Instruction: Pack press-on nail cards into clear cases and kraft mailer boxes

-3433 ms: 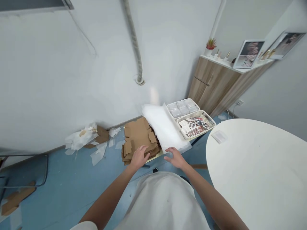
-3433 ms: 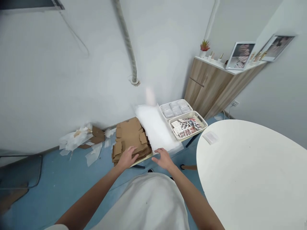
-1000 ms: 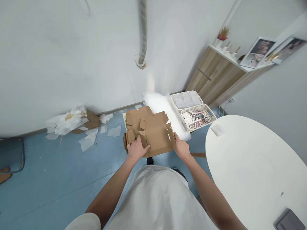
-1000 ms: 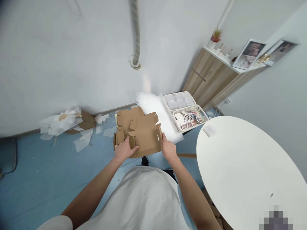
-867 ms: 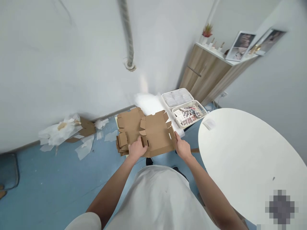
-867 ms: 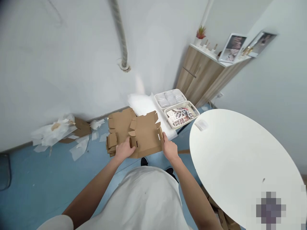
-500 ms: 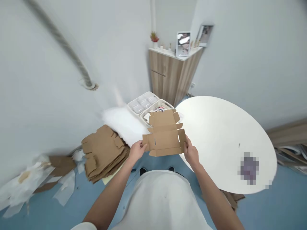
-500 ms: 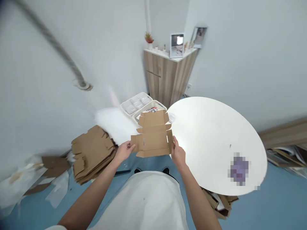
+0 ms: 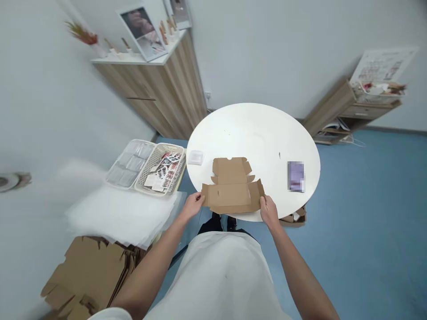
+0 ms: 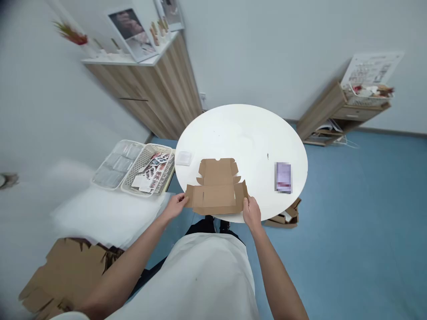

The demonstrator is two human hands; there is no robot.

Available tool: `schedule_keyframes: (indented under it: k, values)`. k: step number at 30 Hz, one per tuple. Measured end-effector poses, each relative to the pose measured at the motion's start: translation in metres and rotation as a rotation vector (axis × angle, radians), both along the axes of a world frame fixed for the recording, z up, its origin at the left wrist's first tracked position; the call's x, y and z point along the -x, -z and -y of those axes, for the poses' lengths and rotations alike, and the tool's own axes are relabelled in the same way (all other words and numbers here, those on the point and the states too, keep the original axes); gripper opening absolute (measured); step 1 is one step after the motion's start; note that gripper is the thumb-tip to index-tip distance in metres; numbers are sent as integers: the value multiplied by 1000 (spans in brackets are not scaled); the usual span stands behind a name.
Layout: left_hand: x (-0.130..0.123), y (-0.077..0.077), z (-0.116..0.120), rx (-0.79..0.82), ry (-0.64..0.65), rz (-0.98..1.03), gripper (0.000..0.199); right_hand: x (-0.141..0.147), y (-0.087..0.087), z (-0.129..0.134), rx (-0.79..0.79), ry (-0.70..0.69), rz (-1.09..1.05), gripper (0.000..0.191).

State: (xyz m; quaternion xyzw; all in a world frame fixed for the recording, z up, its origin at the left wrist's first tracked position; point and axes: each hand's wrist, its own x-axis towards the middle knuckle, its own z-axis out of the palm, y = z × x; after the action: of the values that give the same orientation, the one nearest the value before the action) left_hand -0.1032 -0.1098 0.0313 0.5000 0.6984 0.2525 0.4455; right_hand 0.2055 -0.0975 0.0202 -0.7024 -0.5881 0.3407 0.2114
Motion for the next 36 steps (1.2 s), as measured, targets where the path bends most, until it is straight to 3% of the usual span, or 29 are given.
schedule_keyframes:
  k: [4,8,15,19,23,29,32,36]
  values:
    - [-3,15,-23,-10,85,-24,33,-6,14,13,-10,142,-55,35]
    - [-4,26,-45,-33,93,-19,31,-4,16,17,-1,256,-138,40]
    - [-7,41,-84,-37,61,29,27,6,20,4,-3,310,-120,42]
    - [-13,40,-84,-129,67,-93,36,13,21,3,-7,349,-97,46]
    - [-18,32,-66,-359,277,-319,46,14,19,10,-29,385,-2,51]
    - [-32,25,-46,-497,703,-450,39,-1,13,-1,-14,409,43,55]
    - [-43,25,-46,-507,805,-498,35,-10,7,-22,28,390,12,56]
    - [-56,28,-51,-472,849,-565,33,-17,5,-56,80,345,-45,56]
